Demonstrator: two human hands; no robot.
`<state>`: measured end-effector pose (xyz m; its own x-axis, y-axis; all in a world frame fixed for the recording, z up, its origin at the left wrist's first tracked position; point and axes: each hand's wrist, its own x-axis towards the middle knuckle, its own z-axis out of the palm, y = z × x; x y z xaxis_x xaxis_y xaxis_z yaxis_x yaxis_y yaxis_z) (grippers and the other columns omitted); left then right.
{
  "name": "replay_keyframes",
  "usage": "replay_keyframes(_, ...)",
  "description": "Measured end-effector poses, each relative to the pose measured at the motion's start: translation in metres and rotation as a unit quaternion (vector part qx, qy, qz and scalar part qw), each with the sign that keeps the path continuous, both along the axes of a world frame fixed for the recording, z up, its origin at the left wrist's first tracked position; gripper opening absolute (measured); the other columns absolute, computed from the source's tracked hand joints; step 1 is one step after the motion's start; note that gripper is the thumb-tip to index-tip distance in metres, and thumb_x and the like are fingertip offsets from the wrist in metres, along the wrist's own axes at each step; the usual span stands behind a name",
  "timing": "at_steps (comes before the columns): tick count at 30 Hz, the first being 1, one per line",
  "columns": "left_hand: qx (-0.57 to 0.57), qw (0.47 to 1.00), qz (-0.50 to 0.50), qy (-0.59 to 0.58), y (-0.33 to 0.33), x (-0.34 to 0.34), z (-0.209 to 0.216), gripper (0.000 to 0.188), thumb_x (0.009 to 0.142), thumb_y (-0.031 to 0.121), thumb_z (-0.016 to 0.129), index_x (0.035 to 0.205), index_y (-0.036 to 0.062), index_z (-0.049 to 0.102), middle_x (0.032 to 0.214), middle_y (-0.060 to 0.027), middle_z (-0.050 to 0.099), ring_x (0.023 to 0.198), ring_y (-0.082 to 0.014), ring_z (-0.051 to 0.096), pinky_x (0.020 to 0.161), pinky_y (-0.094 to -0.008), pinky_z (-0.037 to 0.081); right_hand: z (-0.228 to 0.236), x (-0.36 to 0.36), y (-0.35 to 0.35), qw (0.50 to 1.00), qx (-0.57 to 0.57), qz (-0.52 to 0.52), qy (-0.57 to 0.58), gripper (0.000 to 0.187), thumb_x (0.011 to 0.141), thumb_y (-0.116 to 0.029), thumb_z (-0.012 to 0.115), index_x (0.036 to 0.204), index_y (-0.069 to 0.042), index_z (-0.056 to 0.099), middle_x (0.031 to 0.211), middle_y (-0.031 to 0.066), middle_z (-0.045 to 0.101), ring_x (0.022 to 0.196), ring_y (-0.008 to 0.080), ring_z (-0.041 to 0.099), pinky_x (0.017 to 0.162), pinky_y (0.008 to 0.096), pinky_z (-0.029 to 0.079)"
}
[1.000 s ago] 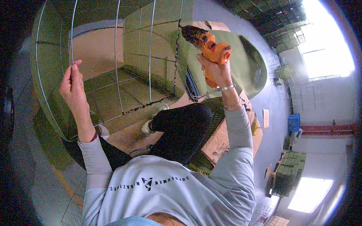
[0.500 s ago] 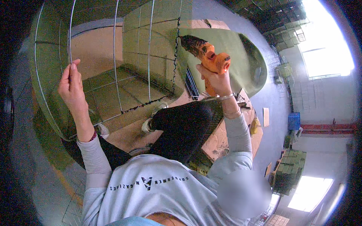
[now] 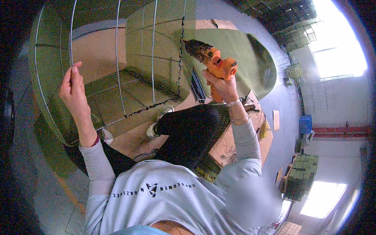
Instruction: Assembling fabric covers onto wire frames using a hot glue gun in a manufacturing setting.
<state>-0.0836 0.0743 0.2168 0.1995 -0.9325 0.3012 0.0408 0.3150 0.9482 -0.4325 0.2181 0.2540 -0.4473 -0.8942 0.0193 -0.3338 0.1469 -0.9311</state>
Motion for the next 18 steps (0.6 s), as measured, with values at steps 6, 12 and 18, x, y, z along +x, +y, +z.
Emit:
replay_keyframes(6, -0.002, 1.000, -0.002, 0.006, 0.000, -0.001, 0.000, 0.025, 0.093, 0.020, 0.053, 0.095, 0.0001, 0.067, 0.061, 0.0074, 0.038, 0.054, -0.0013, 0.029, 0.046, -0.0203, 0.019, 0.005, 0.004, -0.002, 0.999, 0.027, 0.013, 0.018, 0.019, 0.079, -0.010, 0.068, 0.093, -0.002, 0.057, 0.075, 0.0017, 0.057, 0.061, 0.0111, 0.054, 0.055, 0.0249, 0.043)
replay_keyframes(12, 0.011, 1.000, -0.013, 0.025, 0.000, -0.001, 0.002, 0.025, 0.093, 0.021, 0.053, 0.096, 0.0005, 0.067, 0.061, 0.0074, 0.038, 0.053, -0.0013, 0.029, 0.046, -0.0200, 0.019, -0.002, -0.002, -0.002, 1.000, -0.004, 0.008, 0.016, 0.019, 0.077, -0.011, 0.071, 0.086, -0.001, 0.058, 0.072, 0.0017, 0.059, 0.058, 0.0103, 0.055, 0.052, 0.0252, 0.045)
replay_keyframes(18, -0.005, 1.000, -0.006, 0.011, -0.001, 0.000, -0.003, 0.025, 0.094, 0.021, 0.053, 0.096, -0.0002, 0.067, 0.061, 0.0074, 0.037, 0.053, -0.0012, 0.028, 0.046, -0.0204, 0.018, -0.002, -0.002, -0.001, 0.998, -0.050, 0.031, -0.017, 0.022, 0.077, -0.010, 0.071, 0.092, 0.000, 0.059, 0.078, 0.0038, 0.062, 0.070, 0.0134, 0.061, 0.064, 0.0271, 0.051)
